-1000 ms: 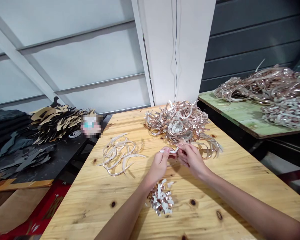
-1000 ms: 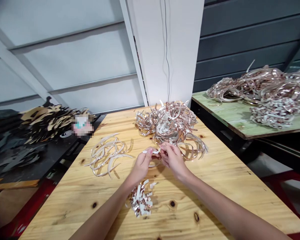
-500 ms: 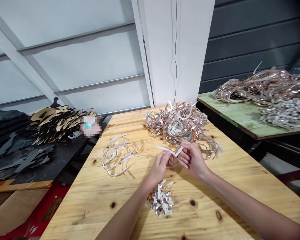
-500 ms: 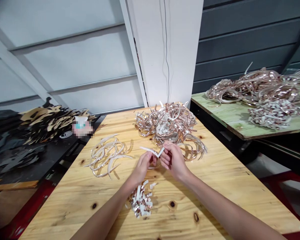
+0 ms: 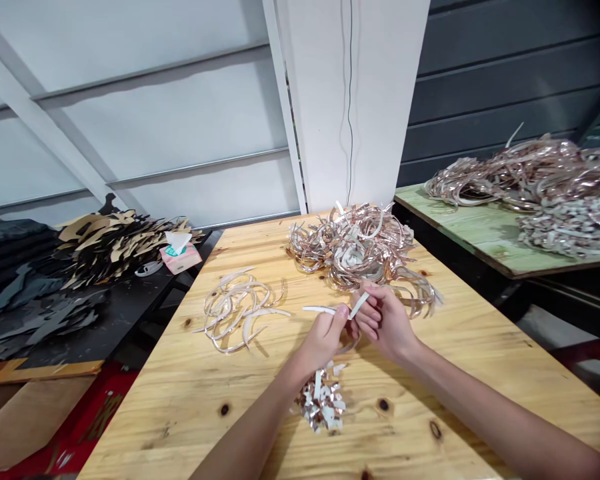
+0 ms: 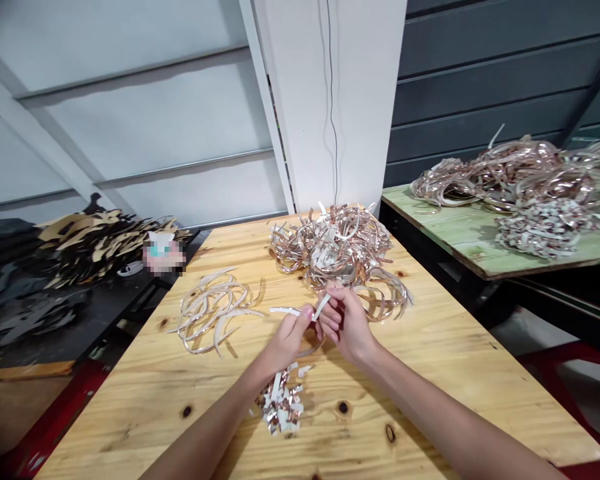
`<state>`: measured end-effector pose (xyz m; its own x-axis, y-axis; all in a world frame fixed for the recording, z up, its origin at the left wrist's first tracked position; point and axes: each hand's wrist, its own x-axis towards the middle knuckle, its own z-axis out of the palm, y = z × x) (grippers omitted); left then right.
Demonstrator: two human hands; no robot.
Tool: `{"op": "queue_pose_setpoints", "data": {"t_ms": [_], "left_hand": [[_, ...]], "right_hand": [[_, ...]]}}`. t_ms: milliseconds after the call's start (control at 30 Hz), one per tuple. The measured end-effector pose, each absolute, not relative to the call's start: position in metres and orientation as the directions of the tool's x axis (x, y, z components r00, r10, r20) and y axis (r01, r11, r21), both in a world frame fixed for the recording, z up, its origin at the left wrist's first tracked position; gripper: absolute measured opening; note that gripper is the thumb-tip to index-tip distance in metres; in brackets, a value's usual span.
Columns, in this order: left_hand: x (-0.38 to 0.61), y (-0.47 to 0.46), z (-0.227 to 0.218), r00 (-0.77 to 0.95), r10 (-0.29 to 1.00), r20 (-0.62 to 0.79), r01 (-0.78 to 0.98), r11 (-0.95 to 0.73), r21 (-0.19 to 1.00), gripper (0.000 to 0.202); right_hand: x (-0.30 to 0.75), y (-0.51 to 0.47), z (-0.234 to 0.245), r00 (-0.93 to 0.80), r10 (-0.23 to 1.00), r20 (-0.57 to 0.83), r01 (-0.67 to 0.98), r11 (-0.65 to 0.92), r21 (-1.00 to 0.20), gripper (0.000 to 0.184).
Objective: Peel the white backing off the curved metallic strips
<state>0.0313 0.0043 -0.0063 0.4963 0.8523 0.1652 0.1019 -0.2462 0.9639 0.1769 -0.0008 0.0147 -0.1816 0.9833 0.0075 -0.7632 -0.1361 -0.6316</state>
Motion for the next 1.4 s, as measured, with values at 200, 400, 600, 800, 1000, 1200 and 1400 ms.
{"op": "queue_pose_setpoints", "data": {"t_ms": [200, 400, 600, 800, 1000, 1200, 1400], "left_hand": [[0.035, 0.005, -0.003, 0.526, 0.833, 0.172, 0.089, -0.255, 0.963, 0.058], [0.033, 0.005, -0.003, 0.522, 0.834, 0.18, 0.073, -0.254, 0.964, 0.056], [0.035, 0.01, -0.009, 0.471, 0.869, 0.151, 0.061, -0.202, 0.977, 0.056], [0.037, 0.016, -0.018, 0.356, 0.926, 0.124, 0.0, -0.133, 0.991, 0.051], [0.028, 0.012, -0.01, 0.2, 0.93, 0.309, 0.112, -0.335, 0.935, 0.046], [0.023, 0.003, -0.007, 0.141, 0.841, 0.523, 0.165, -0.54, 0.825, 0.046], [0.023, 0.003, -0.01, 0.147, 0.825, 0.546, 0.138, -0.564, 0.814, 0.044]], "right_hand": [[0.185, 0.005, 0.02, -0.173, 0.985, -0.001, -0.836, -0.148, -0.529, 0.034], [0.191, 0.009, 0.02, -0.162, 0.987, 0.002, -0.849, -0.139, -0.509, 0.032], [0.197, 0.012, 0.022, -0.083, 0.996, 0.036, -0.843, -0.051, -0.535, 0.033], [0.206, 0.013, 0.028, -0.033, 0.999, 0.013, -0.884, -0.023, -0.468, 0.033], [0.204, 0.01, 0.034, 0.111, 0.994, -0.012, -0.819, 0.085, -0.567, 0.028], [0.193, 0.007, 0.016, 0.182, 0.975, 0.129, -0.335, 0.185, -0.924, 0.033], [0.182, 0.003, 0.003, -0.257, 0.918, 0.303, 0.251, 0.366, -0.896, 0.035]]}}
